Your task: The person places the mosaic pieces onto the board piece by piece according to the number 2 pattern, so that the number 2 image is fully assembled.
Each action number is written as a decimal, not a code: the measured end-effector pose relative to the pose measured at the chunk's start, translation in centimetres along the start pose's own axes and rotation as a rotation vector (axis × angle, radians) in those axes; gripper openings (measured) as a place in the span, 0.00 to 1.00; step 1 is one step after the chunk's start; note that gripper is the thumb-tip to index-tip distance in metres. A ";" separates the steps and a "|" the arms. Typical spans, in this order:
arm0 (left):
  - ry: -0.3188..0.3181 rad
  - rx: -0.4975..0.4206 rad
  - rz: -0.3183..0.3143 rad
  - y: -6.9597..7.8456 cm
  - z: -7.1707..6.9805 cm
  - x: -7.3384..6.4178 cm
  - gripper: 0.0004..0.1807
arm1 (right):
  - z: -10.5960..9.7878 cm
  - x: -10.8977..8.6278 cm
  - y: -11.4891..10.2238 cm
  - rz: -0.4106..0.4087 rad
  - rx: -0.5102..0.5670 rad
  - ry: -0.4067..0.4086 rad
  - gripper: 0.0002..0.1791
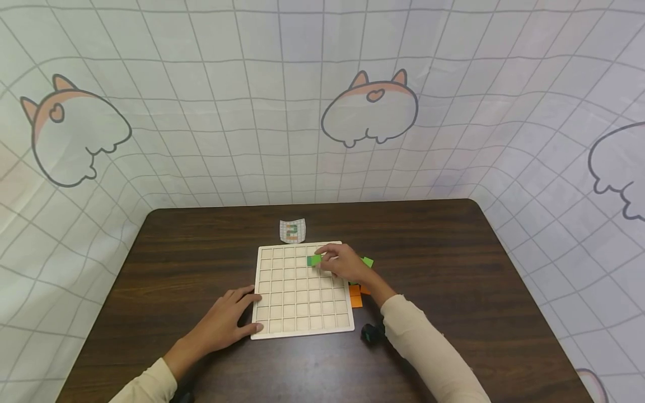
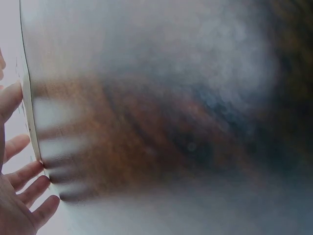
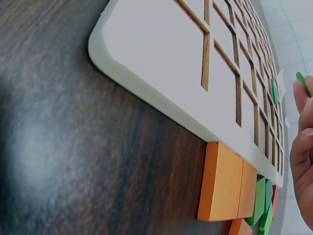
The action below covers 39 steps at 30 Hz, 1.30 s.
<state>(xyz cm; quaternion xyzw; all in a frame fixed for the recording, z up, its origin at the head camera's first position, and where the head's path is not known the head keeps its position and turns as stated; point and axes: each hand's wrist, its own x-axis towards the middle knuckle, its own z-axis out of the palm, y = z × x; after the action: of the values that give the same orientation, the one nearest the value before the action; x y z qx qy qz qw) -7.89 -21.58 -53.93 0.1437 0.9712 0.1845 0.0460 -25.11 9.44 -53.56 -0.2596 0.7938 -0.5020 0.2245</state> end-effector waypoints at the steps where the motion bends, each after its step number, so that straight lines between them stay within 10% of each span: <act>1: 0.001 0.000 0.000 0.0 0.0 0.0 0.36 | 0.1 0.1 0.0 0.001 -0.006 -0.001 0.22; 39: 0.000 0.003 -0.011 0.0 0.1 0.1 0.36 | 2.6 2.6 -0.8 -0.013 -0.134 0.029 0.14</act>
<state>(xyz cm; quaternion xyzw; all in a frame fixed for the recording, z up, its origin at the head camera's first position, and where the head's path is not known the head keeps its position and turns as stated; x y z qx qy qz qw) -7.93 -21.53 -54.05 0.1384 0.9722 0.1828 0.0468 -25.31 5.74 -54.16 -0.2719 0.8271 -0.4529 0.1920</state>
